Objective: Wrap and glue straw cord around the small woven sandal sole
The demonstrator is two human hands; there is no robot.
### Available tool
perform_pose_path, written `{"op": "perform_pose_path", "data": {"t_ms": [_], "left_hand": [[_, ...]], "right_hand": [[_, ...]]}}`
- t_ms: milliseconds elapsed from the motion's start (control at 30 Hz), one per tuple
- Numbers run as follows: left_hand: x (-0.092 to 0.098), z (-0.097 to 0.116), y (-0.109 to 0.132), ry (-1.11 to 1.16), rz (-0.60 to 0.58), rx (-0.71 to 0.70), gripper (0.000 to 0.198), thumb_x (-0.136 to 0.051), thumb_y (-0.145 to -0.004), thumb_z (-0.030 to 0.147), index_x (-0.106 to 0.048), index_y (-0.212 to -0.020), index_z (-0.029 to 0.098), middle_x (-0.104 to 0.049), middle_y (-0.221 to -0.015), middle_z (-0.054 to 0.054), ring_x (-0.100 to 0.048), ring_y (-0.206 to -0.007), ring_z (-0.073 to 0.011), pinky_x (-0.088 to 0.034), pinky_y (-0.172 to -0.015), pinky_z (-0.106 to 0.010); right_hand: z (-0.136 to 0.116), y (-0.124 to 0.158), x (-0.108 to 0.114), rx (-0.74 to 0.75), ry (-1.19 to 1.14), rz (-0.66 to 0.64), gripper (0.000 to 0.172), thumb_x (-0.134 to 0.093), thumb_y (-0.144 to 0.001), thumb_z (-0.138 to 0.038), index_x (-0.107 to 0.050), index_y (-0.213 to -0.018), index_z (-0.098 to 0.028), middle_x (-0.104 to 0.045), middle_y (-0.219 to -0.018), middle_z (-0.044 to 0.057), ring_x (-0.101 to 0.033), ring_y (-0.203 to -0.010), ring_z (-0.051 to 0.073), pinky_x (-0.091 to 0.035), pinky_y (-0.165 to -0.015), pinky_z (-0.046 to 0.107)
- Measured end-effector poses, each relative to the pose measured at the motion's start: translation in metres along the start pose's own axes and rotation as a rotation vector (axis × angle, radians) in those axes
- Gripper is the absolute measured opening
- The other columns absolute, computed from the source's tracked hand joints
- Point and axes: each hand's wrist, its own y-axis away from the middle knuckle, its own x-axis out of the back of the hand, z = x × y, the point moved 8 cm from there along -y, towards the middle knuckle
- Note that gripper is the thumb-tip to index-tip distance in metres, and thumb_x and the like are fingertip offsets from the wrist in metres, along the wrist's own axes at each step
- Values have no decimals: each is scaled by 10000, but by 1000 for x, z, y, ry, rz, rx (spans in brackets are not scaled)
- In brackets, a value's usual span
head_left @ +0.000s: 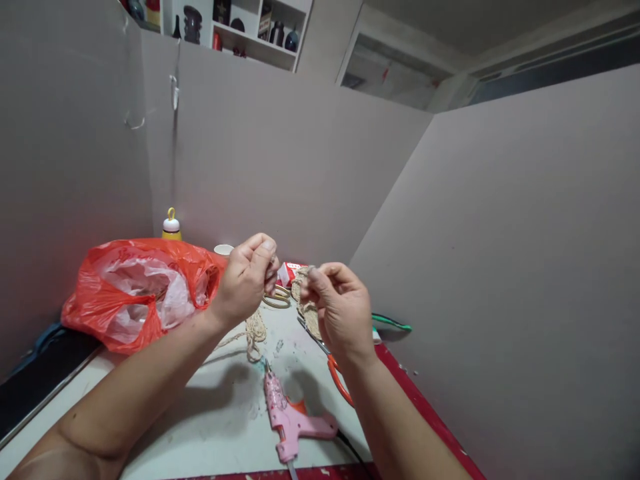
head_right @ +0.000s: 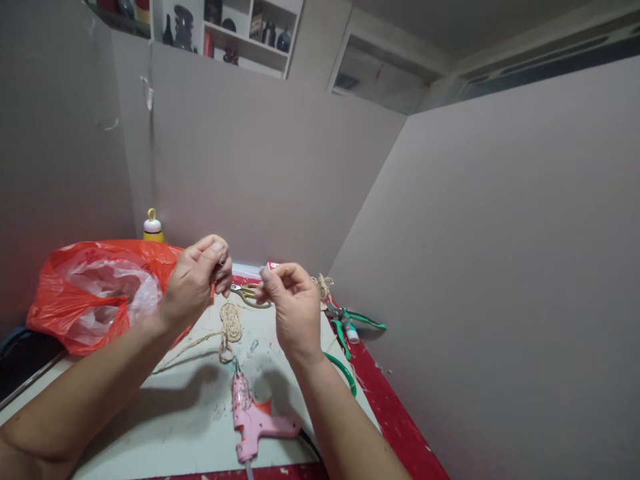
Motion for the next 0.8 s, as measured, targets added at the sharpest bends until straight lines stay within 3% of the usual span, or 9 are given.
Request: {"op": "perform_pose_path", "data": {"t_ms": [133,367,467,600,700,800], "left_hand": [[10,18,4,-34,94,-125,369,-532,-903,388,-391,-612,209,-333,-511,82,-331,-387,-52,-310,-371,-185],[21,36,10,-142,200,-289,434,-546,-920,390,-384,-563,204,-332,-511,59,-321,-400,-67,-302,-350,-190],[22,42,13,-186,280,-357,310,-618,-881,350,-497,-635,205,-466,-570,47,-441,-459,-74,-407,-421,-181],[21,38,13,-288,339,-381,136,-726,-788,279,-616,-762,202,-648,-700,19,-614,-607,-110,-528,-571,-201],[20,30,11,-336,326,-406,109,-704,-809,284,-648,-796,192,-678,-755,5,-649,-678,-124,-553,-675,-240],[19,26,9,-424,310,-449,124,-620,-879,293,-624,-807,193,-650,-781,6,-629,-727,-118,-527,-729,-240]], "right_hand": [[4,0,-32,-37,-134,-64,238,-739,-780,-374,-566,-712,-225,-622,-560,-58,-590,-481,119,-466,-482,238],[18,6,-84,-59,-275,-158,369,-625,-859,-480,-533,-621,-213,-453,-465,-96,-383,-366,63,-309,-381,209],[26,3,-86,-76,-339,-121,429,-604,-856,-527,-493,-583,-216,-390,-449,-108,-311,-346,56,-253,-355,213],[31,-9,-71,-72,-417,21,369,-692,-792,-488,-501,-624,-221,-485,-477,-104,-433,-394,72,-374,-422,216],[30,-18,-63,-65,-460,95,306,-737,-742,-454,-539,-705,-224,-596,-580,-74,-543,-476,100,-476,-519,253],[30,-22,-59,-53,-468,107,279,-741,-740,-430,-558,-751,-220,-629,-615,-55,-580,-511,117,-500,-560,273]]}}
